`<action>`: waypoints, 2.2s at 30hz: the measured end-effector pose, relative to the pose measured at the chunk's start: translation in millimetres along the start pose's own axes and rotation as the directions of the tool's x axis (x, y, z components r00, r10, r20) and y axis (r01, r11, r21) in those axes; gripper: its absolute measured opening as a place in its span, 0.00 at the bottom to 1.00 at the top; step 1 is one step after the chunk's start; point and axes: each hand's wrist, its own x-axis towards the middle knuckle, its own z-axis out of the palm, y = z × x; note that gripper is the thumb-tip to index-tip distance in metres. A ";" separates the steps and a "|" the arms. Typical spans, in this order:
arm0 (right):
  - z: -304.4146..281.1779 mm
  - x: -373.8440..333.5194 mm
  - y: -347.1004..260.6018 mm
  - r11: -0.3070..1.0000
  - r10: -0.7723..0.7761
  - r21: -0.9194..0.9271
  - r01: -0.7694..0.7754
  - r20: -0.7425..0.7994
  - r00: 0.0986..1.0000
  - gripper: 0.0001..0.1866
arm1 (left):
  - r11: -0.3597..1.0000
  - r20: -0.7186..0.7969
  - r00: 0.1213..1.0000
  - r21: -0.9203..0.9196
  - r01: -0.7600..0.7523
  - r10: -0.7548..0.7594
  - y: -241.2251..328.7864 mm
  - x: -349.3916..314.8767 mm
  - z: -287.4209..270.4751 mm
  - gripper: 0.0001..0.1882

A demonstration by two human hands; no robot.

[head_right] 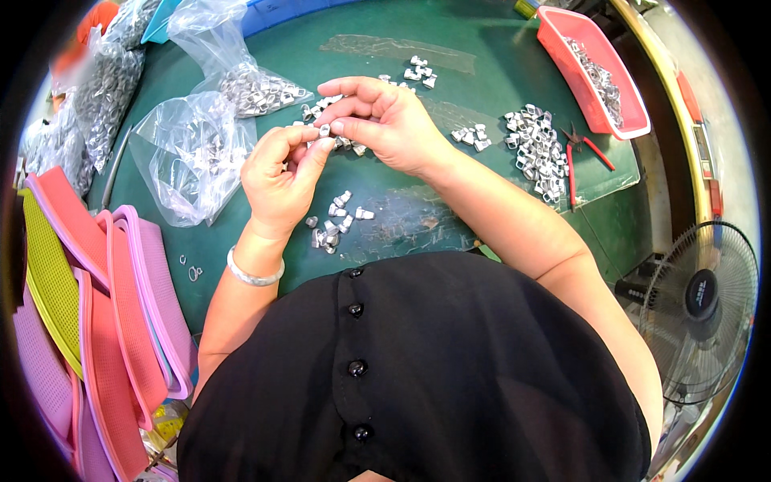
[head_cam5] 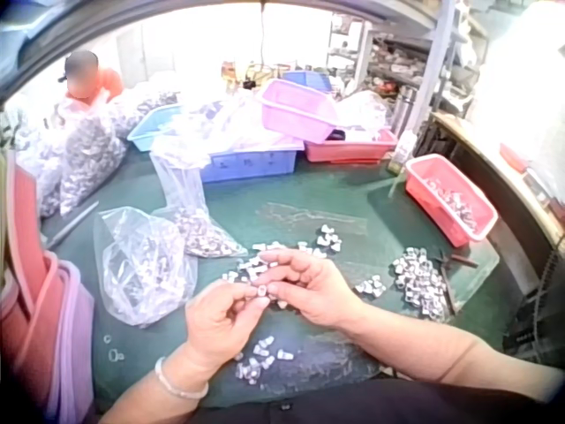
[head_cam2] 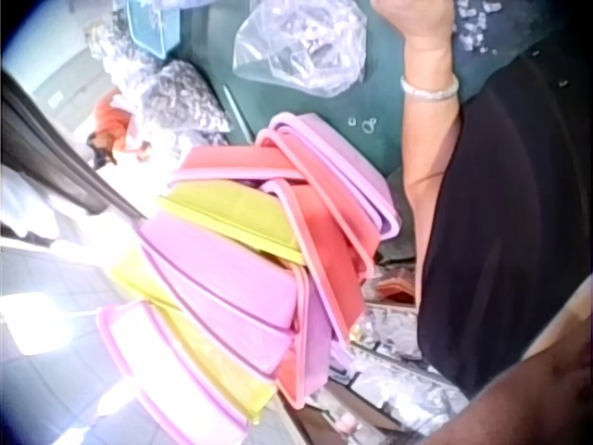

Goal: The person repeatedly picks up small silver metal components and a small ring from a green work surface, then joins them by hand. The person places the assembled units back on the table and continues the process with additional parts from nearby plastic bags and trays.

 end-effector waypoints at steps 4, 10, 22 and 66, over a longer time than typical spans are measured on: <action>1.3 -1.1 0.4 1.000 -0.006 0.024 0.006 -0.024 1.000 0.20 | 0.999 0.002 0.999 -0.034 0.036 -0.035 -0.6 -1.3 0.7 0.07; 1.1 -2.3 0.8 1.000 -0.025 0.019 0.025 -0.034 0.999 0.20 | 0.993 0.011 0.996 -0.082 0.086 -0.086 -1.2 -2.8 1.5 0.07; -2.3 -6.4 1.5 0.997 -0.072 -0.036 0.072 0.010 0.997 0.22 | 0.996 0.029 0.997 -0.062 0.067 -0.065 3.2 -3.0 1.9 0.07; 2.8 -10.1 0.4 0.999 -0.050 -0.023 0.049 -0.030 0.998 0.19 | 0.883 0.157 0.929 -0.291 0.369 -0.336 0.5 -9.3 5.1 0.04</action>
